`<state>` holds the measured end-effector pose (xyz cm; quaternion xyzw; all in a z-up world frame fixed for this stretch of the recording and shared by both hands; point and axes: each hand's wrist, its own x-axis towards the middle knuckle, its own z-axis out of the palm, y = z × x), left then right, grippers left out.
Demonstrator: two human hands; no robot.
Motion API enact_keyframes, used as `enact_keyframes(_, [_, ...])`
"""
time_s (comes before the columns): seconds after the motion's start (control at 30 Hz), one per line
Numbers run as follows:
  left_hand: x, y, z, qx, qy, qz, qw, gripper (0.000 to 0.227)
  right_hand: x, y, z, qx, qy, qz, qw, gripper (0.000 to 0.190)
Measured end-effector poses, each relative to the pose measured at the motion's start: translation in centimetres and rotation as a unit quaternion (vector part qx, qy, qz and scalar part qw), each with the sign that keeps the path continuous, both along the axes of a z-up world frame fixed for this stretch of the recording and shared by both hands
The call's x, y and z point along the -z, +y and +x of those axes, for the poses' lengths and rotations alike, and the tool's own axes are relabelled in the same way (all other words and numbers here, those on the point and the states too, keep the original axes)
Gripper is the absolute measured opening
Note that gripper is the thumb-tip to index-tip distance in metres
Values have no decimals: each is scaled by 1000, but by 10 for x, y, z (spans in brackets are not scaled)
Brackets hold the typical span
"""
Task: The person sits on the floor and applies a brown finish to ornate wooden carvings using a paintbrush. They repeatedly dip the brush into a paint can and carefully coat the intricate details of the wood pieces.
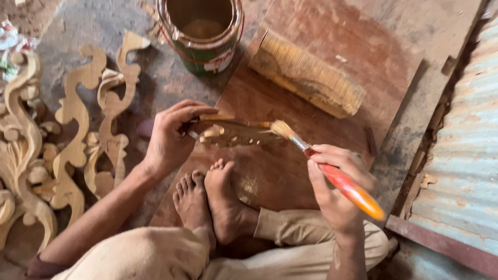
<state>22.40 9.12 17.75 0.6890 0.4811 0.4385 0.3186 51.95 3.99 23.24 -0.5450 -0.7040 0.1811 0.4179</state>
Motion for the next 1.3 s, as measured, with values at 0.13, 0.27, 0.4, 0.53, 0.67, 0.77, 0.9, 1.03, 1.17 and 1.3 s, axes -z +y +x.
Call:
enact_keyframes(0.13, [1,-3,2,6,-4,0,1000,27,25,-7,0,-43,179,-30,982,8])
enact_keyframes(0.27, [-3,-2,4,-4,2,-21,1000,26,54,1,7,2,224,-72,972,7])
enact_keyframes(0.4, [0,-7,3,4,1,19,1000,29,53,-6,27,33,230,-41,972,5])
enact_keyframes(0.53, [0,-6,7,3,-1,-9,1000,30,47,-12,19,6,282,-56,958,6])
enact_keyframes(0.67, [-4,-3,10,-6,5,0,1000,27,43,-10,7,14,169,-46,984,4])
enact_keyframes(0.77, [-2,-6,9,-8,5,16,1000,28,45,-11,5,21,272,-50,961,6])
enact_keyframes(0.9, [-4,-7,7,-13,-9,-34,999,31,52,-13,3,5,155,-50,987,6])
enact_keyframes(1.03, [-1,-9,6,-18,-12,-17,1000,27,66,-17,12,49,219,-11,974,6])
enact_keyframes(1.17, [-3,-8,3,-28,-8,-33,999,29,91,-16,25,107,388,-99,910,11])
enact_keyframes(1.3, [2,-11,4,-21,4,12,1000,30,122,-17,40,241,534,-120,801,12])
